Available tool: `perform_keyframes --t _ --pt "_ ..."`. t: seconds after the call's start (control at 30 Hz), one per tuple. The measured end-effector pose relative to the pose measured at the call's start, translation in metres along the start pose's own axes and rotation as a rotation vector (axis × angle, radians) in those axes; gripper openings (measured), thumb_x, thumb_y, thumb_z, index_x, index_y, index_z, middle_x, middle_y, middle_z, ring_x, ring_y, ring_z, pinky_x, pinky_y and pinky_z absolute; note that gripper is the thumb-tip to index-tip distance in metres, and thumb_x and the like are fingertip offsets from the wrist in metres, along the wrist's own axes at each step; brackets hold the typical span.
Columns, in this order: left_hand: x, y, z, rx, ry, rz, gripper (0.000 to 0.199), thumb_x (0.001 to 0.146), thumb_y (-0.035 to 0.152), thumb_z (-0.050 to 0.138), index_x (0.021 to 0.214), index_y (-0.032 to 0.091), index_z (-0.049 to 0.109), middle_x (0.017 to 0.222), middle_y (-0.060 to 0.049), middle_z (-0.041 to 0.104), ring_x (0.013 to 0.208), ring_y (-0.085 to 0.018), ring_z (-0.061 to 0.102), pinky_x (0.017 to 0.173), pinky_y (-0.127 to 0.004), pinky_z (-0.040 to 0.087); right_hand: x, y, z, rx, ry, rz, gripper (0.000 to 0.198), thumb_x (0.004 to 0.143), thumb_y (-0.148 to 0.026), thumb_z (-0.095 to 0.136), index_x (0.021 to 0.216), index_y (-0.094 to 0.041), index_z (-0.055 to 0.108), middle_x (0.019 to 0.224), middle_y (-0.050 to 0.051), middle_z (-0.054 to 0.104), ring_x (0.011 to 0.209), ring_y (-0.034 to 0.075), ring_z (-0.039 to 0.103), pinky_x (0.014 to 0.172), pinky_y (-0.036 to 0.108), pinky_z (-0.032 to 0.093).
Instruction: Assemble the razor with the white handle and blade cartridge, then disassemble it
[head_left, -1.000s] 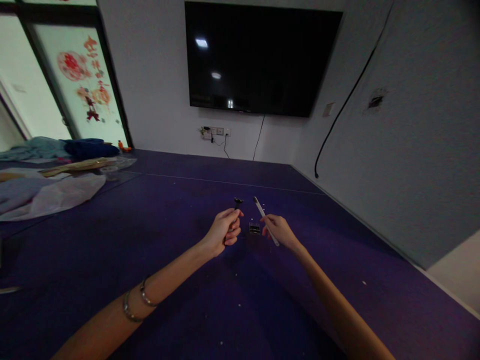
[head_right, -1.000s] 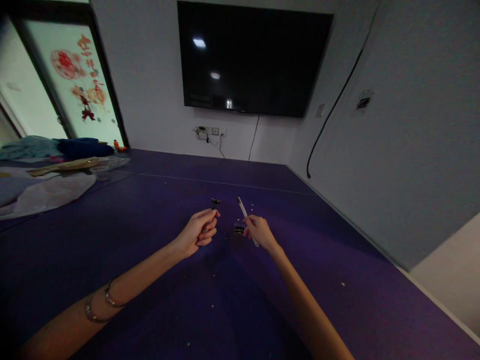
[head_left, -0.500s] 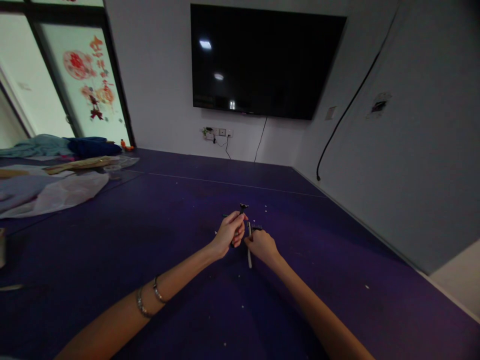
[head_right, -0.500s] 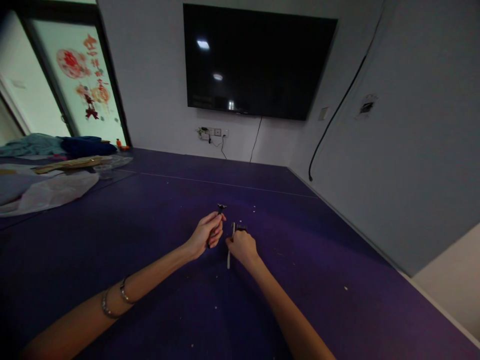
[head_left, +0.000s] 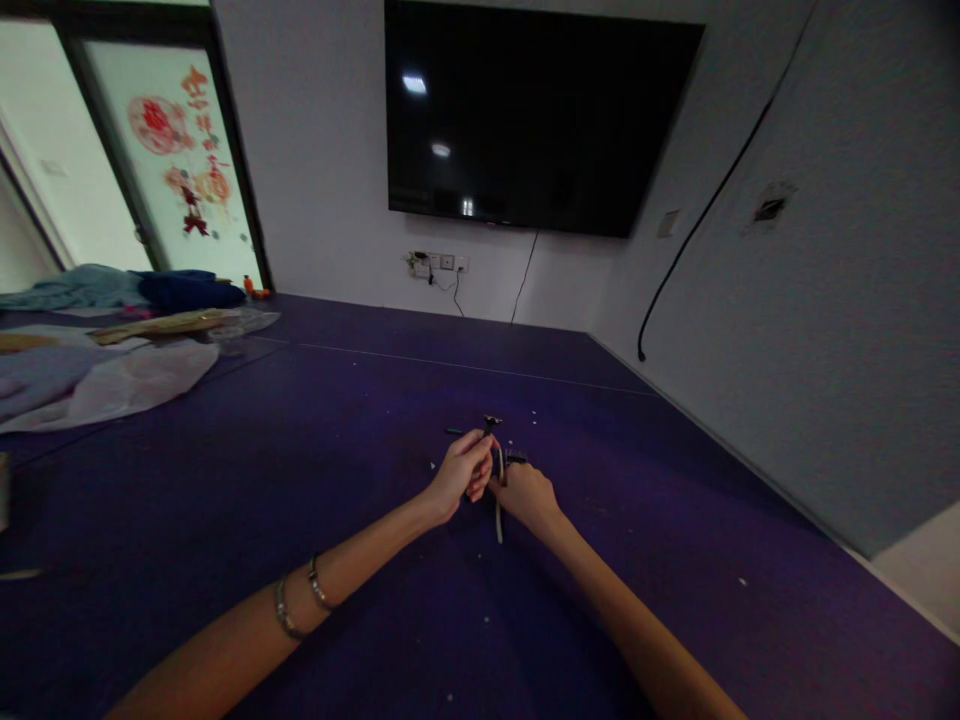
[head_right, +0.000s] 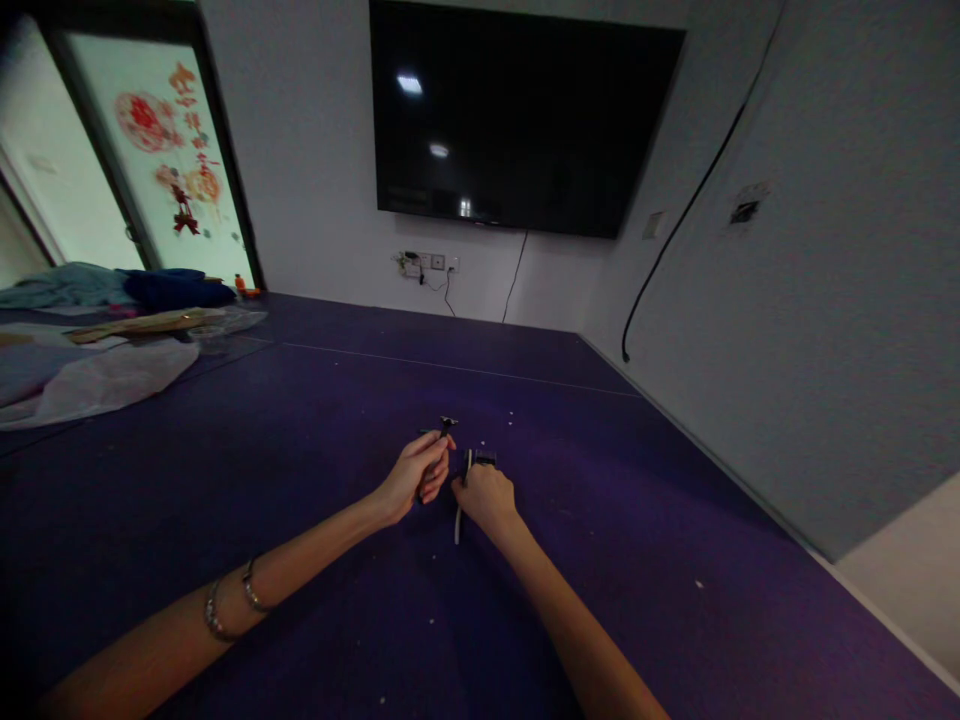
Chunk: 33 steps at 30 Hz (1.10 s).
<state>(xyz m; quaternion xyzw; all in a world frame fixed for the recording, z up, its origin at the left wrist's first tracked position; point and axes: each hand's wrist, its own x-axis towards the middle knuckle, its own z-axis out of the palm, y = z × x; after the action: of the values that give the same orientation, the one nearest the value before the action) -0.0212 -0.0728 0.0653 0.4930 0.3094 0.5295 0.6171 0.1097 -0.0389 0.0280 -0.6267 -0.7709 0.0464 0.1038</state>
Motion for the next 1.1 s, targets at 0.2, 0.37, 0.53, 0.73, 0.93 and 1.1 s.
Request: perform_keyframes --t 0.2,0.37,0.53,0.73,0.93,1.1 --pt "0.002 -0.007 -0.005 0.053 -0.035 -0.008 0.025 0.080 0.042 0.051 0.085 0.018 0.048 0.051 0.009 0.036 0.032 -0.003 0.027 0.031 -0.015 0.024 0.023 0.034 -0.024 0.011 0.077 0.000 0.030 0.080 -0.036 0.044 0.079 -0.019 0.069 0.081 0.012 0.068 0.079 0.024 0.064 0.064 0.029 0.043" --pt "0.005 -0.013 -0.008 0.107 0.005 0.051 0.025 0.080 0.041 0.051 0.084 0.017 0.050 0.055 0.006 0.043 0.044 -0.006 0.043 0.045 -0.018 0.035 0.036 0.058 -0.024 0.049 0.082 -0.093 0.025 0.081 -0.029 0.047 0.092 -0.023 0.068 0.091 0.007 0.066 0.084 0.019 0.062 0.067 0.024 0.042" --pt "0.005 -0.015 -0.007 0.110 0.029 0.053 0.025 0.079 0.039 0.053 0.087 0.016 0.054 0.060 0.003 0.048 0.054 -0.008 0.049 0.052 -0.019 0.035 0.035 0.060 -0.015 0.032 0.092 -0.232 0.026 0.084 -0.029 0.045 0.096 -0.024 0.067 0.099 0.006 0.061 0.096 0.018 0.055 0.072 0.023 0.042" --pt "0.004 -0.016 -0.008 0.111 0.025 0.050 0.026 0.079 0.040 0.054 0.088 0.016 0.054 0.061 0.003 0.048 0.054 -0.008 0.048 0.053 -0.020 0.035 0.036 0.059 -0.009 0.059 0.042 -0.245 0.026 0.084 -0.032 0.046 0.099 -0.024 0.067 0.100 0.006 0.058 0.096 0.017 0.053 0.077 0.024 0.042" --pt "0.006 -0.019 -0.010 0.111 0.025 0.045 0.025 0.080 0.040 0.052 0.088 0.016 0.054 0.060 0.003 0.048 0.054 -0.009 0.048 0.054 -0.020 0.035 0.040 0.061 -0.005 0.113 0.063 -0.249 0.023 0.083 -0.027 0.047 0.094 -0.022 0.068 0.097 0.006 0.058 0.094 0.016 0.053 0.077 0.023 0.041" --pt "0.006 -0.020 -0.011 0.102 0.039 0.032 0.026 0.079 0.041 0.053 0.087 0.016 0.055 0.059 0.003 0.049 0.052 -0.008 0.049 0.054 -0.020 0.036 0.040 0.061 -0.005 0.153 0.071 -0.247 0.020 0.081 -0.024 0.050 0.089 -0.022 0.068 0.097 0.005 0.061 0.094 0.015 0.055 0.078 0.023 0.041"
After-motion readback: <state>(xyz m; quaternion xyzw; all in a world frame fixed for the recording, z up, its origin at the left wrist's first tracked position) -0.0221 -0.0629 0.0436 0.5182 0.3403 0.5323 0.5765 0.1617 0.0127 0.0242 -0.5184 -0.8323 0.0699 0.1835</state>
